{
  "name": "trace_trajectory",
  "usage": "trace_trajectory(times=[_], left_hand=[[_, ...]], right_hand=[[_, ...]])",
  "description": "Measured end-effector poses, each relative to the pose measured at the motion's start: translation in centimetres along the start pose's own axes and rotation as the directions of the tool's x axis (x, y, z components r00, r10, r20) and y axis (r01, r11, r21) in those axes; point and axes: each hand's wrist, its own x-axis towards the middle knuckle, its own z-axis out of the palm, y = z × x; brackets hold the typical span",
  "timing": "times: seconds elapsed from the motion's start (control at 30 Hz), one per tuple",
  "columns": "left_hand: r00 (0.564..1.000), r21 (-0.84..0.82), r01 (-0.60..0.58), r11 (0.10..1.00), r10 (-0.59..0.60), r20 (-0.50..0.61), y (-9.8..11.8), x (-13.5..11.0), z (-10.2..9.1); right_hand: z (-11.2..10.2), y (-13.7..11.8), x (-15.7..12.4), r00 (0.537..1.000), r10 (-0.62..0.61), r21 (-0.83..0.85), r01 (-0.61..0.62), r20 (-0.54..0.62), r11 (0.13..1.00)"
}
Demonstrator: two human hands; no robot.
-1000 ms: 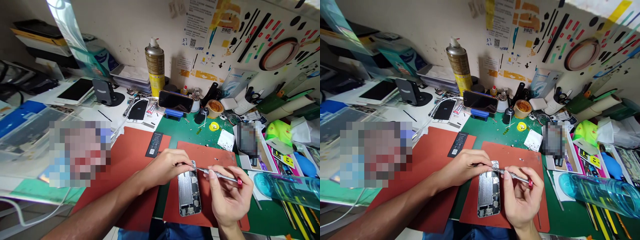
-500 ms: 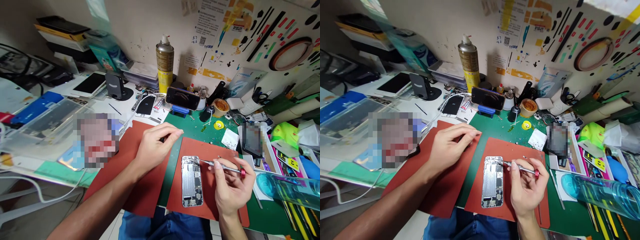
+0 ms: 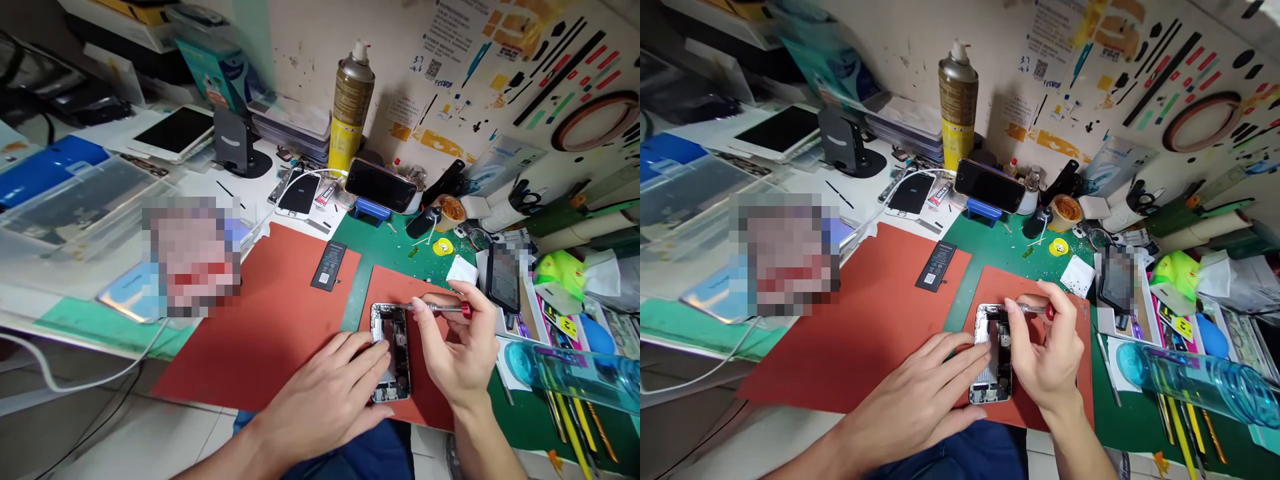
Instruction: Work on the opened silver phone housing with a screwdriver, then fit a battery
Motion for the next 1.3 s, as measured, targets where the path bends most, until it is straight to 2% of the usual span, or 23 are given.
trace_trajectory(times=[0.13,0.27,0.47,1.3], left_hand=[[1.000,0.012,0.020,1.000,-0.020,0.012,-0.1,0.0,0.1],[0.999,0.022,0.030,0.999,-0.031,0.020,0.2,-0.2,0.4],[0.999,0.053,0.040,0.998,-0.040,0.016,0.2,-0.2,0.8],[0.999,0.038,0.038,0.999,-0.038,0.007,0.2,-0.1,1.0]], right_hand=[[1.2,0.6,0.3,0.996,-0.088,-0.010,0.088,0.014,0.996],[1.4,0.9,0.1,0.989,-0.138,-0.024,0.140,0.050,0.990],[1.2,1.2,-0.1,0.992,-0.120,-0.045,0.121,0.024,0.992],[1.9,1.2,0.1,0.978,-0.189,-0.084,0.197,0.086,0.977]])
